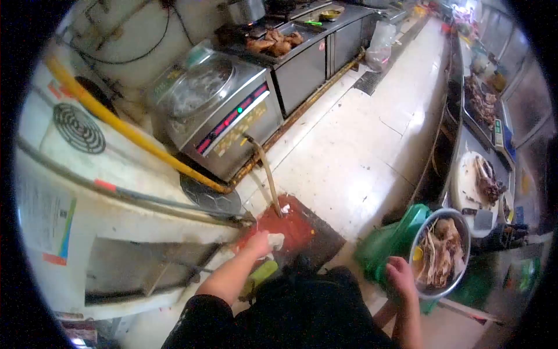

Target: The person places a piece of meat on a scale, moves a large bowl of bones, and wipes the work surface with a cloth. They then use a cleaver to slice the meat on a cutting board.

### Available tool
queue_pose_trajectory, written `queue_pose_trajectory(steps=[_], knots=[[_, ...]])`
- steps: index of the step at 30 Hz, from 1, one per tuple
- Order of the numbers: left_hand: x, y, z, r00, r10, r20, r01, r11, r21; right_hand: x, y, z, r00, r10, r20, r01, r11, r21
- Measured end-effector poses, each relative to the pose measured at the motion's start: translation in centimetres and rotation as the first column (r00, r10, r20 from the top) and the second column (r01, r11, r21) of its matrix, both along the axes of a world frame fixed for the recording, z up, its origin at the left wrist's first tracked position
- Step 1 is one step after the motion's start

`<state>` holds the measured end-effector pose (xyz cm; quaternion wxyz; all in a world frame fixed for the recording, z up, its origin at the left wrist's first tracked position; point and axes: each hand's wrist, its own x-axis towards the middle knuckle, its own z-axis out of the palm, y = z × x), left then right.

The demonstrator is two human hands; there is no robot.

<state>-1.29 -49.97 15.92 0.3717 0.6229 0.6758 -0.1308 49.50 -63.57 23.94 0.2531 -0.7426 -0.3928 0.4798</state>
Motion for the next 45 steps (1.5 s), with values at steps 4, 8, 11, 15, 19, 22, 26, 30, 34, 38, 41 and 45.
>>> queue_pose_trajectory(steps=[4, 8, 11, 15, 19, 22, 26, 30, 34, 38, 41, 45], knots=[[1.3, 8.6, -4.7, 0.996, -0.076, 0.047, 0.077, 0.997, -0.012, 1.5, 4.4, -0.1, 0.996, -0.058, -0.066, 0.059, 0.998, 0.009], [3.1, 15.8, -10.3, 0.991, 0.005, 0.137, -0.01, 0.999, 0.033, 4.7, 10.3, -3.8, 0.988, -0.113, -0.102, 0.124, 0.987, 0.106], [4.9, 22.1, -7.4, 0.983, 0.11, 0.15, -0.107, 0.994, -0.023, 7.6, 18.2, -5.6, 0.992, -0.064, -0.108, 0.075, 0.991, 0.107], [9.2, 31.7, 4.0, 0.987, -0.155, -0.046, 0.155, 0.988, -0.008, 8.2, 32.1, -2.1, 0.994, 0.106, -0.022, -0.104, 0.992, 0.069], [6.6, 40.3, -5.5, 0.997, -0.045, -0.065, 0.058, 0.976, 0.208, 10.0, 43.1, 5.0, 0.98, 0.2, 0.0, -0.199, 0.973, 0.114], [13.6, 46.9, 0.7, 0.995, -0.059, 0.077, 0.054, 0.996, 0.071, 12.9, 47.5, 7.9, 0.975, 0.209, 0.079, -0.217, 0.969, 0.117], [15.0, 56.3, -7.3, 0.778, -0.596, -0.199, 0.599, 0.799, -0.049, 18.3, 50.2, 7.7, 0.979, -0.034, 0.203, 0.005, 0.99, 0.141], [20.3, 73.8, -16.9, 0.412, -0.861, -0.298, 0.901, 0.433, -0.004, 21.8, 51.4, 5.5, 0.962, -0.247, 0.119, 0.235, 0.966, 0.107], [43.2, 86.7, -7.1, 0.549, -0.832, -0.073, 0.832, 0.553, -0.042, 23.8, 49.9, 6.3, 0.756, -0.648, 0.089, 0.648, 0.761, 0.033], [67.0, 92.9, -1.1, 0.389, -0.908, -0.154, 0.908, 0.406, -0.1, 25.7, 48.6, 5.8, 0.42, -0.907, 0.04, 0.907, 0.421, 0.013], [80.7, 87.0, 5.6, 0.302, -0.953, 0.012, 0.946, 0.301, 0.12, 28.5, 47.8, 5.6, -0.028, -0.96, -0.277, 0.999, -0.021, -0.029], [91.0, 78.2, 7.3, 0.18, -0.963, 0.199, 0.934, 0.231, 0.272, 34.9, 45.9, 4.0, -0.361, -0.668, -0.651, 0.927, -0.336, -0.17]])
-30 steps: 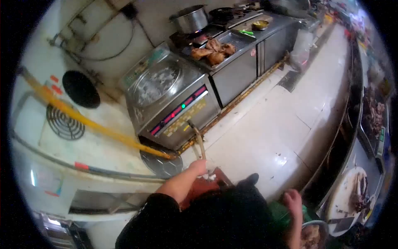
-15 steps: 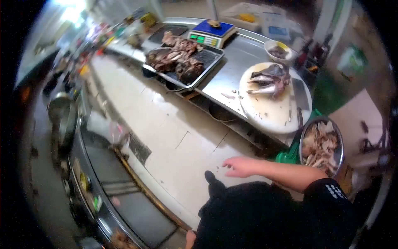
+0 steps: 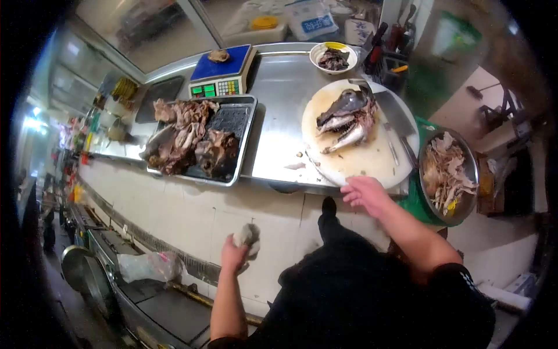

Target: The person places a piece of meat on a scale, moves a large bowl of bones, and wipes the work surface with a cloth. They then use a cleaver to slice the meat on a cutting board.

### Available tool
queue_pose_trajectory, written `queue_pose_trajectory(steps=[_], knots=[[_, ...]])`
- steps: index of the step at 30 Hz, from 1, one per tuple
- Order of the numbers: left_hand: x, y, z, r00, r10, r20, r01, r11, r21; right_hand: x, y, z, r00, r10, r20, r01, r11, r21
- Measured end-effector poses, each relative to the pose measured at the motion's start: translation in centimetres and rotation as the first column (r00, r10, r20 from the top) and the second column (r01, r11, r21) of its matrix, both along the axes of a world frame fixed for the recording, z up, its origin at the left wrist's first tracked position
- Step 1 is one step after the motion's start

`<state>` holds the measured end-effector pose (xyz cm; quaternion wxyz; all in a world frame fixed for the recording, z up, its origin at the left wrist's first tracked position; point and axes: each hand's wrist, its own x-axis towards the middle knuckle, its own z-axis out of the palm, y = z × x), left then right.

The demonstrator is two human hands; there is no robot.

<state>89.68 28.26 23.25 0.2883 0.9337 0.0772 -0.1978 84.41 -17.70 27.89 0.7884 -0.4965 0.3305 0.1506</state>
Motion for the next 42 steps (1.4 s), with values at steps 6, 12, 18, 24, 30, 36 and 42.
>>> queue_pose_trajectory(steps=[6, 12, 18, 24, 30, 36, 42], knots=[[3.9, -6.8, -1.0, 0.962, -0.24, -0.132, 0.249, 0.967, 0.056, 10.9, -3.3, -2.8, 0.931, -0.346, -0.12, 0.358, 0.928, 0.101], [3.8, -2.9, -2.5, 0.933, -0.073, -0.353, 0.121, 0.986, 0.114, 14.3, -2.4, -3.9, 0.829, -0.497, -0.255, 0.527, 0.847, 0.063], [4.4, 7.2, -11.4, 0.839, -0.296, -0.456, 0.427, 0.878, 0.216, 19.5, -3.3, -5.4, 0.736, -0.675, -0.056, 0.675, 0.738, -0.028], [9.3, 8.8, -9.7, 0.848, -0.319, -0.422, 0.416, 0.895, 0.16, 23.8, -5.1, -5.9, 0.678, -0.731, -0.072, 0.729, 0.682, -0.057], [10.5, 12.8, -15.2, 0.771, -0.375, -0.515, 0.521, 0.836, 0.172, 24.2, -5.9, -5.9, 0.695, -0.716, -0.069, 0.711, 0.698, -0.082], [11.5, 4.9, -5.5, 0.871, -0.187, -0.455, 0.231, 0.972, 0.041, 16.9, -6.2, -2.8, 0.767, -0.641, 0.007, 0.593, 0.704, -0.39], [11.1, 6.9, -8.4, 0.852, -0.266, -0.45, 0.373, 0.913, 0.167, 16.0, -13.9, -4.8, 0.722, -0.611, 0.325, 0.574, 0.266, -0.774]])
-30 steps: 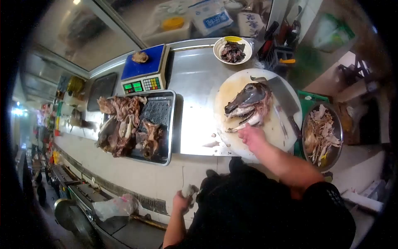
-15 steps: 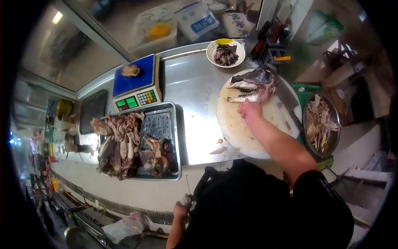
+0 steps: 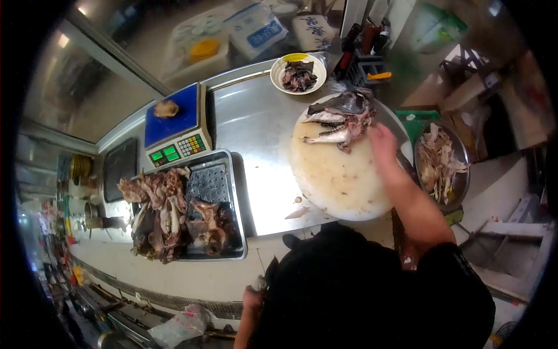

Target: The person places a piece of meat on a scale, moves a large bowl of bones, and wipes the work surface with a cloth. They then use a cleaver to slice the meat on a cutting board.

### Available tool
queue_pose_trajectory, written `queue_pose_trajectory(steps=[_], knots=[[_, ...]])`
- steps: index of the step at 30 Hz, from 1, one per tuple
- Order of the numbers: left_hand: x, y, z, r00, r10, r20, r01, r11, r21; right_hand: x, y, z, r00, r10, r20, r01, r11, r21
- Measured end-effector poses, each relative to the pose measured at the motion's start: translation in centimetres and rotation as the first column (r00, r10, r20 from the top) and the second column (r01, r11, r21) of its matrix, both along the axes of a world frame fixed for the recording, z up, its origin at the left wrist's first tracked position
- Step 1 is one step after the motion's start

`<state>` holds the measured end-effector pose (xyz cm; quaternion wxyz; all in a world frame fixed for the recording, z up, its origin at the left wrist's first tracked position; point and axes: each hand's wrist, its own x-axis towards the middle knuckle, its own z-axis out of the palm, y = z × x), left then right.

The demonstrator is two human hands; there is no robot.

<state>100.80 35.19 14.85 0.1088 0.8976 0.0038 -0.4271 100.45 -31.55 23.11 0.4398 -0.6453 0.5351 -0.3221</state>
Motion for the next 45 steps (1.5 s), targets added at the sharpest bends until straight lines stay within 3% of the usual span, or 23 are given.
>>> queue_pose_trajectory(steps=[2, 4, 6, 8, 11, 14, 17, 20, 21, 23, 24, 25, 28, 30, 32, 33, 35, 36, 38, 39, 41, 45], knots=[[0.6, -1.5, 1.7, 1.0, 0.028, -0.013, -0.03, 0.99, -0.136, 0.2, -2.5, -0.8, 1.0, 0.003, 0.03, -0.001, 0.999, -0.054], [0.9, -3.6, 4.1, 0.996, 0.082, 0.015, -0.079, 0.983, -0.165, 0.5, -3.8, -1.3, 0.999, 0.017, -0.035, -0.016, 0.999, 0.042], [0.7, -3.8, 4.3, 0.989, 0.142, 0.042, -0.132, 0.972, -0.192, 0.7, -4.2, -1.4, 1.0, -0.004, 0.012, 0.003, 0.995, 0.099], [0.4, -2.8, 2.4, 0.996, -0.003, 0.092, 0.014, 0.993, -0.117, 1.2, -4.5, -1.4, 0.998, -0.024, 0.057, 0.015, 0.988, 0.155], [-0.6, -2.2, 0.3, 0.999, 0.031, 0.009, -0.032, 0.999, 0.033, 2.3, -5.4, -1.7, 0.98, -0.085, 0.181, 0.049, 0.98, 0.194], [-2.0, -0.8, -1.7, 0.995, -0.087, 0.053, 0.086, 0.996, 0.022, 4.1, -7.8, -2.3, 0.996, 0.012, 0.089, -0.021, 0.995, 0.094], [-2.2, -2.0, -0.1, 1.0, 0.021, 0.0, -0.021, 1.0, -0.008, 6.3, -11.1, -3.3, 0.998, 0.059, 0.037, -0.061, 0.997, 0.047], [-2.1, -3.7, 2.8, 0.999, 0.026, -0.043, -0.024, 0.999, 0.031, 8.1, -13.3, -2.9, 0.981, 0.19, 0.041, -0.193, 0.975, 0.112], [-2.3, -3.5, 2.5, 0.999, 0.026, -0.045, -0.025, 0.999, 0.035, 8.4, -13.6, -2.2, 0.981, 0.19, 0.04, -0.193, 0.974, 0.117], [-2.9, -2.4, 1.2, 0.997, 0.078, 0.027, -0.079, 0.996, 0.031, 8.5, -14.1, -0.8, 0.905, 0.39, 0.171, -0.418, 0.891, 0.176], [-3.0, -1.9, 0.6, 0.997, 0.075, 0.023, -0.075, 0.996, 0.038, 8.5, -14.8, -0.4, 0.857, 0.493, 0.15, -0.515, 0.823, 0.24], [-3.1, -1.2, -0.2, 0.998, 0.068, 0.014, -0.068, 0.997, 0.027, 7.8, -14.6, -0.1, 0.861, 0.487, 0.148, -0.509, 0.824, 0.249], [-3.3, -1.2, -0.9, 0.999, 0.009, 0.042, -0.009, 1.0, 0.007, 5.0, -14.1, 2.3, 0.84, 0.538, -0.065, -0.526, 0.838, 0.143], [-3.3, -1.5, -1.1, 0.996, -0.032, 0.078, 0.033, 0.999, -0.001, 0.6, -13.7, 1.7, 0.697, 0.488, -0.525, -0.655, 0.731, -0.191], [-2.9, -1.5, -1.8, 0.997, -0.043, 0.067, 0.045, 0.999, -0.028, -4.0, -10.0, 1.2, 0.62, 0.451, -0.642, -0.671, 0.729, -0.135], [-2.6, -1.4, -2.2, 0.997, -0.046, 0.062, 0.048, 0.998, -0.042, -6.0, -6.7, 1.5, 0.475, 0.415, -0.776, -0.67, 0.743, -0.013], [-2.0, -1.2, -3.4, 0.997, -0.05, 0.057, 0.053, 0.996, -0.07, -10.1, -2.6, 1.3, 0.429, 0.424, -0.797, -0.678, 0.734, 0.025], [-1.5, -0.7, -4.4, 0.997, -0.049, 0.056, 0.053, 0.996, -0.073, -10.7, -1.6, 1.3, 0.429, 0.422, -0.799, -0.679, 0.734, 0.023], [-0.8, -0.9, -4.9, 1.0, 0.004, 0.02, -0.001, 0.989, -0.146, -11.3, -0.4, 1.5, 0.515, 0.376, -0.77, -0.533, 0.844, 0.055], [-0.8, -1.0, -5.0, 1.0, 0.001, 0.017, 0.001, 0.989, -0.148, -11.7, -0.2, 1.3, 0.514, 0.373, -0.772, -0.531, 0.846, 0.055], [0.5, -4.9, -0.9, 0.987, -0.153, 0.05, 0.151, 0.987, 0.05, -12.1, -0.2, 0.9, 0.605, 0.364, -0.708, -0.549, 0.835, -0.04], [1.0, -6.2, 1.2, 0.989, -0.066, 0.129, 0.069, 0.997, -0.017, -11.4, -1.1, 2.9, 0.744, 0.382, -0.549, -0.556, 0.809, -0.191]])
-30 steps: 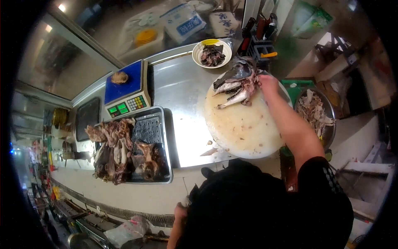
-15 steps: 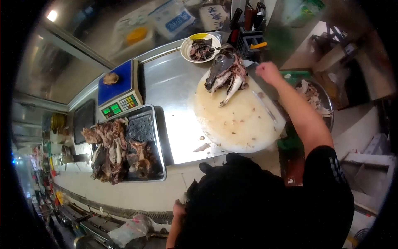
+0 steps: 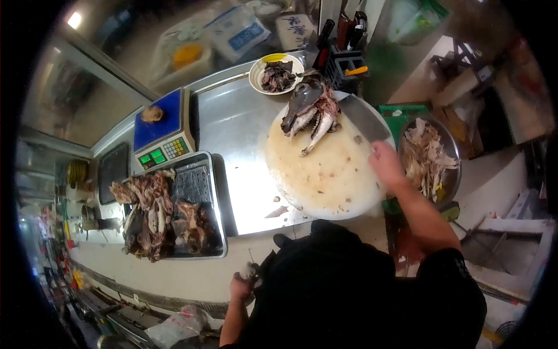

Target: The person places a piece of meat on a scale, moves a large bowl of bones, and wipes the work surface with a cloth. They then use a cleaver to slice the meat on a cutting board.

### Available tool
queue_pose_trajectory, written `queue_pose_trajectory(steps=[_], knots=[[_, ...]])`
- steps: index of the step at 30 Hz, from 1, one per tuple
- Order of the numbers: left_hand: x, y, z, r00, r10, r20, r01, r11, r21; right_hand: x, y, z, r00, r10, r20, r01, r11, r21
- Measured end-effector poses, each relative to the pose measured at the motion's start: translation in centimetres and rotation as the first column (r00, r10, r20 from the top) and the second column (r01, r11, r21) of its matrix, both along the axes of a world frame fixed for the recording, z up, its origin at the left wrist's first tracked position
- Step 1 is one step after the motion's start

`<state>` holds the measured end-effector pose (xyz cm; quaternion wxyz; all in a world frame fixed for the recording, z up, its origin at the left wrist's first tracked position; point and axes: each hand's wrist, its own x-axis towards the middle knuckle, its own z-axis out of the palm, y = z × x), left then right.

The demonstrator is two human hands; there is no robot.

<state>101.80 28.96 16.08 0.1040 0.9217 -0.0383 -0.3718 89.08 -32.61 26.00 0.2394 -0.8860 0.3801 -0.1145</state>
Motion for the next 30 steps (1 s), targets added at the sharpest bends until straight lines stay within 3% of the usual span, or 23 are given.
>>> queue_pose_trajectory(steps=[2, 4, 6, 9, 10, 11, 12, 14, 15, 17, 18, 20, 22, 25, 26, 28, 29, 30], knots=[[-0.5, 0.4, -0.3, 1.0, -0.016, 0.001, 0.016, 1.0, -0.011, 2.6, -1.7, 3.0, 0.974, -0.057, 0.221, 0.062, 0.998, -0.013], [-0.9, -0.2, 0.7, 1.0, -0.031, 0.007, 0.031, 0.999, -0.021, 6.2, -6.0, 3.8, 0.969, -0.034, 0.243, 0.06, 0.993, -0.099], [-1.4, -2.7, 3.7, 0.986, 0.095, -0.138, -0.084, 0.993, 0.082, 10.5, -11.6, 2.7, 0.963, 0.02, 0.269, 0.06, 0.957, -0.284], [-3.6, 3.2, -2.6, 0.996, 0.055, -0.064, -0.056, 0.998, -0.021, 15.7, -15.9, 4.4, 0.981, 0.007, 0.195, 0.03, 0.982, -0.189], [-4.0, 3.0, -2.0, 0.996, 0.058, -0.068, -0.059, 0.998, -0.018, 16.8, -16.4, 5.2, 0.931, -0.123, 0.345, 0.069, 0.984, 0.166], [-4.5, 2.5, -1.0, 0.986, 0.13, -0.103, -0.134, 0.99, -0.034, 17.2, -16.6, 5.4, 0.854, -0.295, 0.429, 0.047, 0.864, 0.501], [-4.7, 2.2, -0.3, 0.97, 0.199, -0.139, -0.208, 0.977, -0.049, 16.8, -16.4, 5.3, 0.856, -0.295, 0.425, 0.049, 0.864, 0.502], [-7.2, 7.9, -7.8, 0.989, 0.112, -0.091, -0.117, 0.992, -0.051, 14.7, -16.4, 4.5, 0.918, -0.215, 0.334, 0.046, 0.893, 0.448], [-8.2, 9.7, -10.4, 0.999, 0.023, -0.038, -0.025, 0.998, -0.05, 12.8, -16.9, 1.1, 0.934, -0.188, 0.303, 0.134, 0.973, 0.19], [-8.3, 8.3, -7.8, 0.997, 0.063, -0.038, -0.065, 0.996, -0.059, 7.5, -12.8, 0.1, 0.992, -0.124, 0.018, 0.12, 0.982, 0.144], [-8.2, 7.4, -6.4, 0.995, 0.099, -0.033, -0.101, 0.993, -0.062, 5.3, -10.8, 0.1, 0.95, -0.007, -0.312, 0.016, 1.0, 0.027], [-8.2, 9.0, -8.7, 0.989, 0.136, -0.053, -0.138, 0.99, -0.038, 1.3, -6.8, -1.4, 0.913, -0.024, -0.407, 0.056, 0.996, 0.068], [-7.7, 9.9, -9.4, 0.988, 0.128, -0.081, -0.13, 0.992, -0.011, -0.2, -5.2, -1.6, 0.905, 0.007, -0.425, 0.013, 0.999, 0.044], [-3.9, 0.7, 2.5, 0.966, 0.152, -0.207, -0.176, 0.979, -0.102, -0.2, -3.6, -0.1, 0.9, 0.004, -0.436, 0.017, 0.999, 0.045], [-3.1, 0.6, 2.1, 0.968, 0.141, -0.207, -0.165, 0.981, -0.102, 0.1, -3.6, 0.5, 0.902, -0.017, -0.431, 0.05, 0.997, 0.066], [-1.2, 0.6, 1.3, 0.996, -0.063, -0.056, 0.066, 0.996, 0.061, 0.0, -3.8, 0.1, 0.916, -0.092, -0.39, 0.126, 0.99, 0.062], [-0.8, 0.1, 2.3, 0.992, 0.09, -0.091, -0.093, 0.995, -0.029, 0.1, -3.8, -0.2, 0.923, -0.157, -0.351, 0.19, 0.98, 0.061], [-0.3, 0.6, 1.3, 0.992, 0.088, -0.092, -0.091, 0.996, -0.026, -0.5, -3.7, -0.4, 0.922, -0.159, -0.352, 0.193, 0.979, 0.063]])
